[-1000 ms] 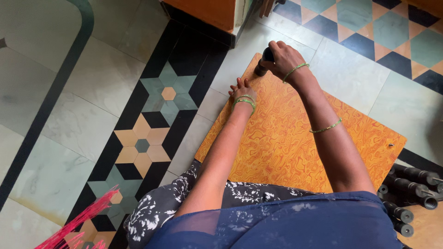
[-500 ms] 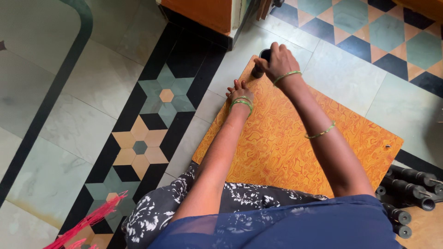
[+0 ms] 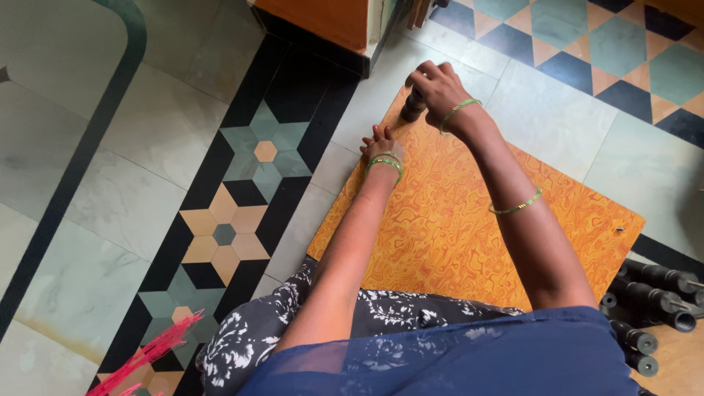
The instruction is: The person assembles a small wooden table by inserting cylindrical legs into pre-drilled holes on a tabletop. They handle multiple legs and the tabletop, then flip the table to check the underside.
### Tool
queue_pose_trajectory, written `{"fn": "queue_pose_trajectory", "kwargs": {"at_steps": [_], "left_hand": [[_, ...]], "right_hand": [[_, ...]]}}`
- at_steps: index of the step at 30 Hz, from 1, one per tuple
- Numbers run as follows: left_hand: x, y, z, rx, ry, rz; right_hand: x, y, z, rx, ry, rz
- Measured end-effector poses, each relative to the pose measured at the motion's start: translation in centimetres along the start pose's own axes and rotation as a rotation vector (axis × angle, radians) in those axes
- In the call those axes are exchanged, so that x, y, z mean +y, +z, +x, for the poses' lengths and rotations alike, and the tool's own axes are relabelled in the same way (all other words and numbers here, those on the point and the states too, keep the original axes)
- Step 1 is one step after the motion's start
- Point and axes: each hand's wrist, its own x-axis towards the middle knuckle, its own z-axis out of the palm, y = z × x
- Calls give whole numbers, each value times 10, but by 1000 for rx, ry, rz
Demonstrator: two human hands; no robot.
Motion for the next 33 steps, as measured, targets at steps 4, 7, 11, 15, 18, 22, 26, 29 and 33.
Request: {"fn": "queue_pose_trajectory", "kwargs": {"at_steps": [4,7,11,15,18,22,26,29,33], "left_hand": [[-2,-5,-12,-49,113,160],[-2,-11,-16,4,36,-9],[-2,-7,-15,1,63,70],[-1,3,-5,18,69,103],[1,5,7,14,23,20],[1,10,6,35,8,-14],[0,6,1,2,41,29],[1,3,-2,4,20,18],[1,2,0,-12,24,10]], "right_hand": [[-7,-1,-3,145,290,38],[-7,4,-2,51,367,27],[-3,9,0,239,66,-54],[-3,17,2,46,466,-10],[-3,20,6,30,233,-100],[-5,21,4,243,156,-41],[-4,19,5,94,310,-73],[-3,20,3,196,140,-56],[0,23,3,107,419,-33]]}}
